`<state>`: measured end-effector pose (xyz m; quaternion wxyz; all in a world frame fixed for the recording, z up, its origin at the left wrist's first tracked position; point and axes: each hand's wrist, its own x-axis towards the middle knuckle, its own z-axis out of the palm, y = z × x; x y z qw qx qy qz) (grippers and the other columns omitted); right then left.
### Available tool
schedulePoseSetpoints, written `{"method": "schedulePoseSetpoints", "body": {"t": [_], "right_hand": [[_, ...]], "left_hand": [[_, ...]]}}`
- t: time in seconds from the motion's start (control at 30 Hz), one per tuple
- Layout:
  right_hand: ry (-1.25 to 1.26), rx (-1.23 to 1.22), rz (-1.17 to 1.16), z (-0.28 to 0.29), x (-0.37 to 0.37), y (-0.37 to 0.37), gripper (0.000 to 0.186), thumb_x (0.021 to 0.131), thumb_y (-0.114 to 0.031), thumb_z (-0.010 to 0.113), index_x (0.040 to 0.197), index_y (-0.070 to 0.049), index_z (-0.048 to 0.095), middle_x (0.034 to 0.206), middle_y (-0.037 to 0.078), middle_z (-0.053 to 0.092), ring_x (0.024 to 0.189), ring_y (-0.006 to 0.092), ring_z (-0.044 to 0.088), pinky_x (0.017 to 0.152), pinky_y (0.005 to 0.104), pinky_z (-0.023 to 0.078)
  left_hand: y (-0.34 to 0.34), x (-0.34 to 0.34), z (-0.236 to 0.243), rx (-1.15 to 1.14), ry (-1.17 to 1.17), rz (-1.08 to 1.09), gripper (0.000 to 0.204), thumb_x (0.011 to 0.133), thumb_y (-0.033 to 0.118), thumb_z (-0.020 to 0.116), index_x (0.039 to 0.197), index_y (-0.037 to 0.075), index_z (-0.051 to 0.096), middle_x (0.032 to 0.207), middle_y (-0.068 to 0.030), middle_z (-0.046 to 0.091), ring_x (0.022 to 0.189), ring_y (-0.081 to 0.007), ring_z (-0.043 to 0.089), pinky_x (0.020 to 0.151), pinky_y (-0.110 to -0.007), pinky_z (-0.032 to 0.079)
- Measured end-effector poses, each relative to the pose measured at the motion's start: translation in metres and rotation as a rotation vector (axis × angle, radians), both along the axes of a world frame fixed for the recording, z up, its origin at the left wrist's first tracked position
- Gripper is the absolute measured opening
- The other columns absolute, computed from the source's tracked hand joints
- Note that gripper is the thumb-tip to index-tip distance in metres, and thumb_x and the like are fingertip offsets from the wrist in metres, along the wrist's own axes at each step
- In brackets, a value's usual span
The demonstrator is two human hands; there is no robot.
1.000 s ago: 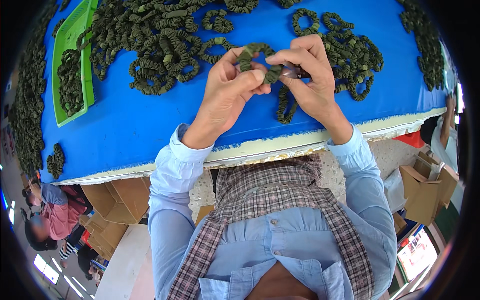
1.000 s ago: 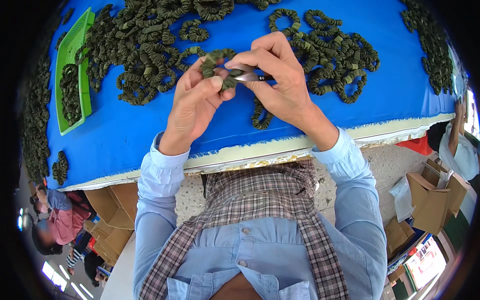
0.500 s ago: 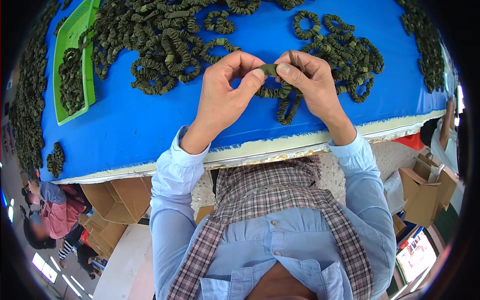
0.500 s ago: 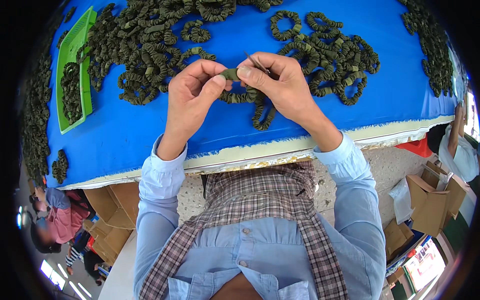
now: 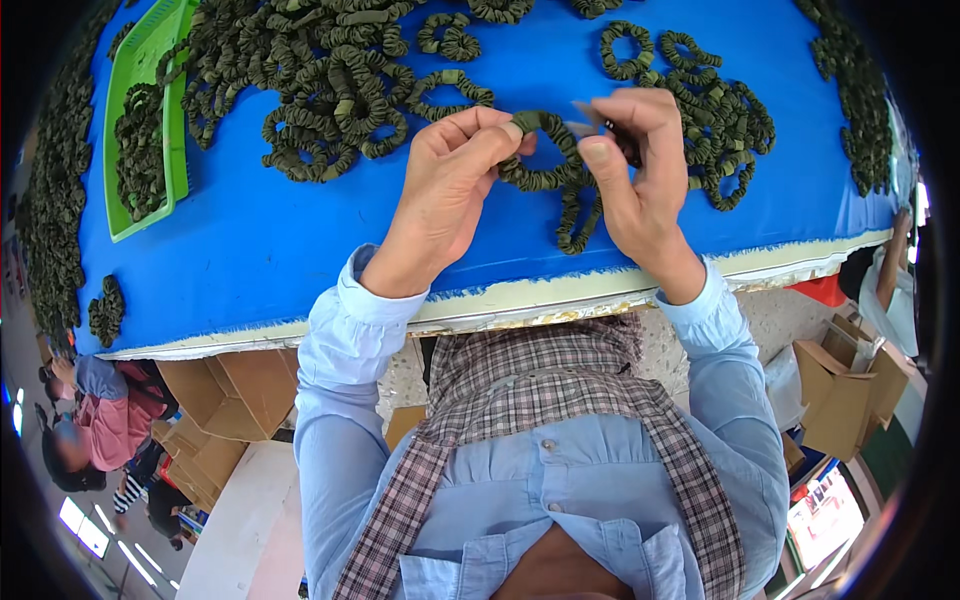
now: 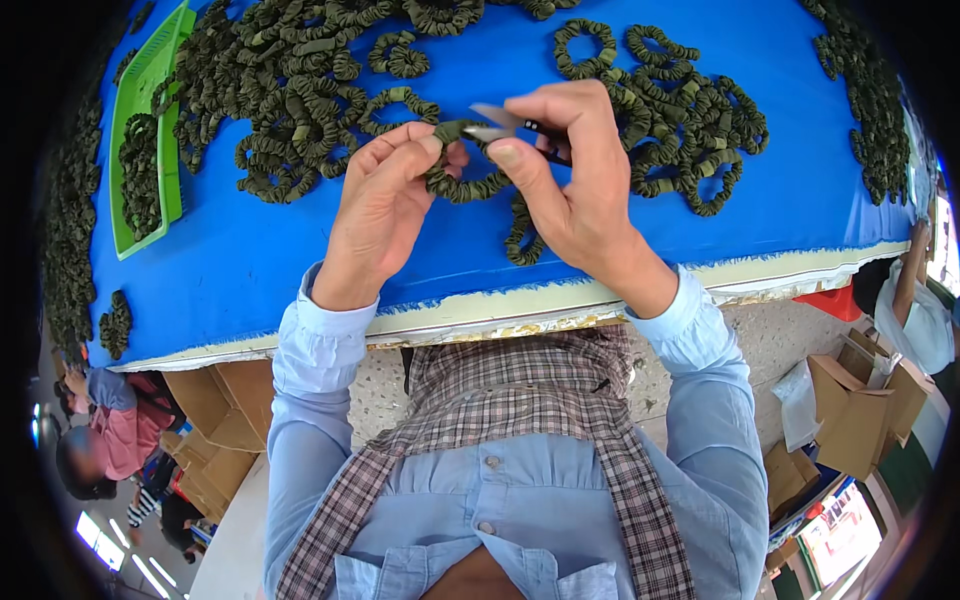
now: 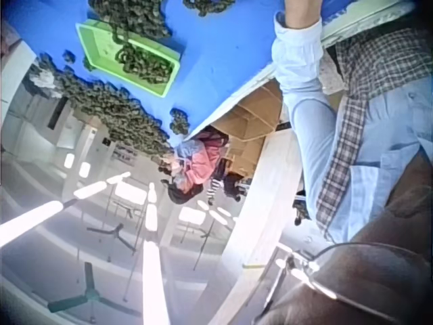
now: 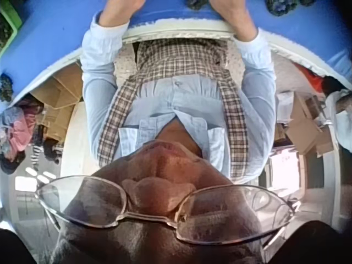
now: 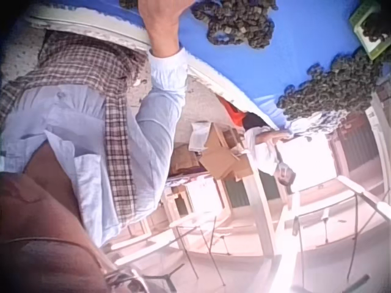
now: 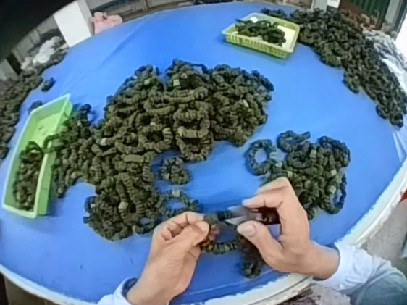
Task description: The person repeatedly picks up small green coiled craft items from a blue table and trims them with small scissors. The trimmed pieces are placed back on the table among other similar items.
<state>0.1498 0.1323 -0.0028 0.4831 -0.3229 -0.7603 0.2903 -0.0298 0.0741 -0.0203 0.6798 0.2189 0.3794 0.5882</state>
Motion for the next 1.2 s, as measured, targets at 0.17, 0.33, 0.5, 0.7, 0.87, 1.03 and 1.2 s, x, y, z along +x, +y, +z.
{"method": "schedulePoseSetpoints", "body": {"t": [0.17, 0.33, 0.5, 0.7, 0.87, 1.03, 1.2], "right_hand": [[-0.128, 0.161, 0.010, -0.010, 0.001, -0.003, 0.027, 0.072, -0.004, 0.083, 0.094, 0.000, 0.068, 0.085, 0.011, 0.065, 0.072, 0.0224, 0.062, 0.056, 0.0313, 0.049], [-0.148, 0.236, -0.020, -0.012, 0.000, 0.000, 0.028, 0.070, -0.003, 0.084, 0.092, -0.001, 0.068, 0.083, 0.010, 0.065, 0.070, 0.0227, 0.062, 0.057, 0.0316, 0.049], [-0.155, 0.266, -0.030, -0.014, -0.001, 0.002, 0.028, 0.069, -0.004, 0.084, 0.092, -0.002, 0.068, 0.083, 0.010, 0.065, 0.069, 0.0225, 0.062, 0.056, 0.0314, 0.048], [-0.199, 0.284, -0.053, -0.014, -0.001, -0.001, 0.026, 0.071, -0.004, 0.083, 0.091, -0.002, 0.067, 0.081, 0.010, 0.064, 0.067, 0.0223, 0.061, 0.055, 0.0310, 0.047], [-0.061, 0.074, -0.088, -0.006, 0.003, -0.004, 0.033, 0.069, -0.013, 0.087, 0.093, -0.003, 0.067, 0.082, 0.009, 0.065, 0.068, 0.0227, 0.061, 0.054, 0.0296, 0.046], [-0.181, 0.321, 0.252, -0.005, 0.005, -0.016, 0.050, 0.061, -0.038, 0.089, 0.096, -0.009, 0.068, 0.076, 0.001, 0.061, 0.060, 0.0209, 0.056, 0.054, 0.0313, 0.044], [-0.590, 0.382, 0.329, -0.010, 0.014, -0.019, 0.037, 0.067, -0.030, 0.083, 0.095, -0.011, 0.068, 0.080, 0.002, 0.055, 0.068, 0.0199, 0.057, 0.057, 0.0337, 0.044]], "left_hand": [[-0.002, 0.004, 0.000, -0.027, -0.159, 0.054, 0.011, 0.091, 0.010, 0.068, 0.099, 0.002, 0.067, 0.095, -0.0056, 0.069, 0.092, -0.0124, 0.062, 0.087, -0.029, 0.047], [-0.002, 0.003, -0.004, -0.036, -0.225, 0.026, 0.012, 0.091, 0.011, 0.068, 0.100, 0.002, 0.067, 0.096, -0.0059, 0.069, 0.096, -0.0134, 0.062, 0.089, -0.030, 0.045], [-0.002, 0.004, -0.005, -0.046, -0.214, 0.024, 0.012, 0.092, 0.011, 0.068, 0.101, 0.003, 0.067, 0.097, -0.0061, 0.069, 0.096, -0.0133, 0.062, 0.089, -0.030, 0.045], [-0.004, 0.007, -0.007, -0.038, -0.181, 0.048, 0.014, 0.091, 0.008, 0.069, 0.103, 0.002, 0.067, 0.097, -0.0058, 0.069, 0.093, -0.0129, 0.063, 0.088, -0.030, 0.048], [-0.002, 0.005, -0.008, -0.002, -0.125, 0.092, 0.012, 0.093, 0.006, 0.065, 0.104, 0.003, 0.064, 0.100, -0.0062, 0.069, 0.094, -0.0133, 0.063, 0.089, -0.029, 0.048], [0.007, 0.003, -0.014, 0.004, 0.289, 0.127, 0.014, 0.094, 0.009, 0.064, 0.106, 0.002, 0.062, 0.101, -0.0074, 0.069, 0.085, -0.0117, 0.064, 0.078, -0.025, 0.052], [0.014, 0.011, -0.032, 0.241, 0.780, -0.084, 0.023, 0.098, 0.006, 0.058, 0.117, -0.005, 0.067, 0.102, -0.0069, 0.068, 0.087, -0.0124, 0.068, 0.077, -0.025, 0.055]]}}
